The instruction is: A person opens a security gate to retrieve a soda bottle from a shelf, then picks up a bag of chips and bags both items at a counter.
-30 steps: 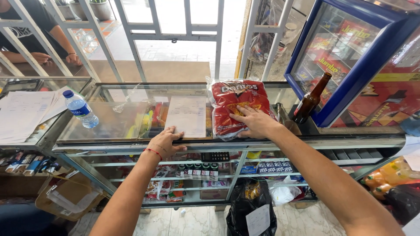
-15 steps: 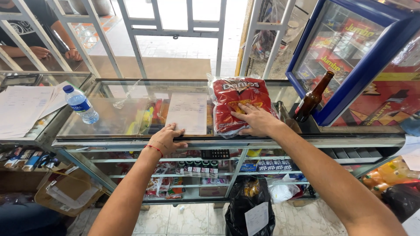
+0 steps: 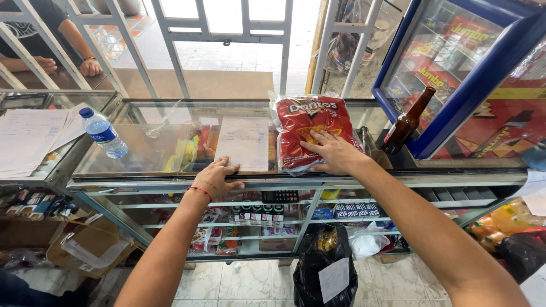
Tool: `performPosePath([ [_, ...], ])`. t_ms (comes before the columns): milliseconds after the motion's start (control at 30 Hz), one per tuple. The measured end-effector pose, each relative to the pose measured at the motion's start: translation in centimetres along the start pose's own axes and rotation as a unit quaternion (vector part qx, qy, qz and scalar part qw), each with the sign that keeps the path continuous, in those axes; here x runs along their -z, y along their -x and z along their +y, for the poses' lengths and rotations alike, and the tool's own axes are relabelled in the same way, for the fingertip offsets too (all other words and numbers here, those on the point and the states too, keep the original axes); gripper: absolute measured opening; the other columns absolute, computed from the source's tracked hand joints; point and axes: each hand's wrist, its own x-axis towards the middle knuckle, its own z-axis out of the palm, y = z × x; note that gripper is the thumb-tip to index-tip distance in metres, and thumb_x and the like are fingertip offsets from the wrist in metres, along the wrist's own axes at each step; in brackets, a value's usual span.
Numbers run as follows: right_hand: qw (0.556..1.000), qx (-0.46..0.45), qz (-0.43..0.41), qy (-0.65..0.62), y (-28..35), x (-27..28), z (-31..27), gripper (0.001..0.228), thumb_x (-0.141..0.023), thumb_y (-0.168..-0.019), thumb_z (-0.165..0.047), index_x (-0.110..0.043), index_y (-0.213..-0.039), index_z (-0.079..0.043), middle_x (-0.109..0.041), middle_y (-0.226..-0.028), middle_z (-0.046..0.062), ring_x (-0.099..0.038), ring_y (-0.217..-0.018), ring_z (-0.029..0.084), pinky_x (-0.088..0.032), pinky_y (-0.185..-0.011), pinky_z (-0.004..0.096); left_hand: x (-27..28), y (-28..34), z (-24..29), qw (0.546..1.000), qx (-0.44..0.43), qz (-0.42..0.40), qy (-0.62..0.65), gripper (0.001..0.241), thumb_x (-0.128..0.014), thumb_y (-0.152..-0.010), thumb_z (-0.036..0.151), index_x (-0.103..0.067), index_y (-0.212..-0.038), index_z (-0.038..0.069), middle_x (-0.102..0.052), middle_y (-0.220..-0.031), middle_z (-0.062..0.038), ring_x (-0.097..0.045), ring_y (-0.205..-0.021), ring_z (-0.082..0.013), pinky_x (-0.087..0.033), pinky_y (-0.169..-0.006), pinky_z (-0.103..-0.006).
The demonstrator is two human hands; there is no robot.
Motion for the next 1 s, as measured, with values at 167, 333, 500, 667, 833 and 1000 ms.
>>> performPosePath([
  [167,1.0,-0.001,0.007,0.007,0.1,-0.3,-0.2,0.079,-0.07,-0.088,-0.057,-0.039,-0.157,-0.038,-0.028,-0.168,0.009,-0.027,-0.154,0.036,-0.028,-0.122,0.055,-0.1,0.3,0.0,1.0,0.001,0.005,-0.002,0.073,-0.071,-0.081,0.068,-0.05,-0.147,0.049,-0.038,-0.166,-0.001,-0.035,-0.153,-0.0238,-0.034,-0.125,-0.0372],
  [333,1.0,0.001,0.003,0.01,0.4,-0.3,0.0,0.078,-0.069,-0.088,-0.057,-0.039,-0.157,-0.037,-0.026,-0.169,0.009,-0.025,-0.155,0.036,-0.027,-0.122,0.056,0.0,0.2,0.2,1.0,0.007,0.001,-0.001,0.071,-0.071,-0.081,0.067,-0.05,-0.147,0.049,-0.037,-0.166,-0.001,-0.033,-0.154,-0.0245,-0.033,-0.125,-0.038],
  [500,1.0,0.007,-0.006,-0.004,1.3,0.7,-0.6,0.076,-0.068,-0.09,-0.054,-0.039,-0.158,-0.034,-0.027,-0.168,0.011,-0.026,-0.154,0.037,-0.028,-0.122,0.056,-0.1,0.0,0.2,1.0,0.019,-0.009,-0.003,0.07,-0.07,-0.081,0.068,-0.048,-0.146,0.053,-0.034,-0.168,0.004,-0.031,-0.154,-0.0201,-0.032,-0.125,-0.0369],
  [667,1.0,0.005,-0.002,0.006,0.6,-0.5,0.2,0.078,-0.068,-0.089,-0.057,-0.035,-0.158,-0.039,-0.026,-0.169,0.009,-0.026,-0.154,0.036,-0.028,-0.122,0.056,0.1,0.3,0.2,1.0,0.017,-0.007,0.004,0.071,-0.071,-0.08,0.068,-0.05,-0.146,0.051,-0.035,-0.167,0.002,-0.031,-0.155,-0.0225,-0.03,-0.127,-0.0372],
  [833,1.0,0.008,0.003,0.011,0.5,-0.9,0.4,0.077,-0.068,-0.089,-0.058,-0.037,-0.157,-0.04,-0.027,-0.168,0.008,-0.028,-0.154,0.036,-0.03,-0.121,0.056,0.1,0.6,0.4,1.0,0.016,-0.005,0.008,0.07,-0.071,-0.081,0.067,-0.05,-0.146,0.05,-0.036,-0.167,0.0,-0.032,-0.154,-0.0234,-0.029,-0.127,-0.0364],
  [1000,1.0,0.012,0.014,0.012,0.3,-1.0,0.7,0.076,-0.067,-0.088,-0.059,-0.04,-0.156,-0.038,-0.028,-0.168,0.009,-0.029,-0.153,0.036,-0.031,-0.121,0.056,0.7,0.9,0.7,1.0,0.005,0.003,0.014,0.071,-0.072,-0.081,0.066,-0.052,-0.146,0.046,-0.038,-0.166,-0.004,-0.034,-0.153,-0.0268,-0.028,-0.128,-0.0377],
])
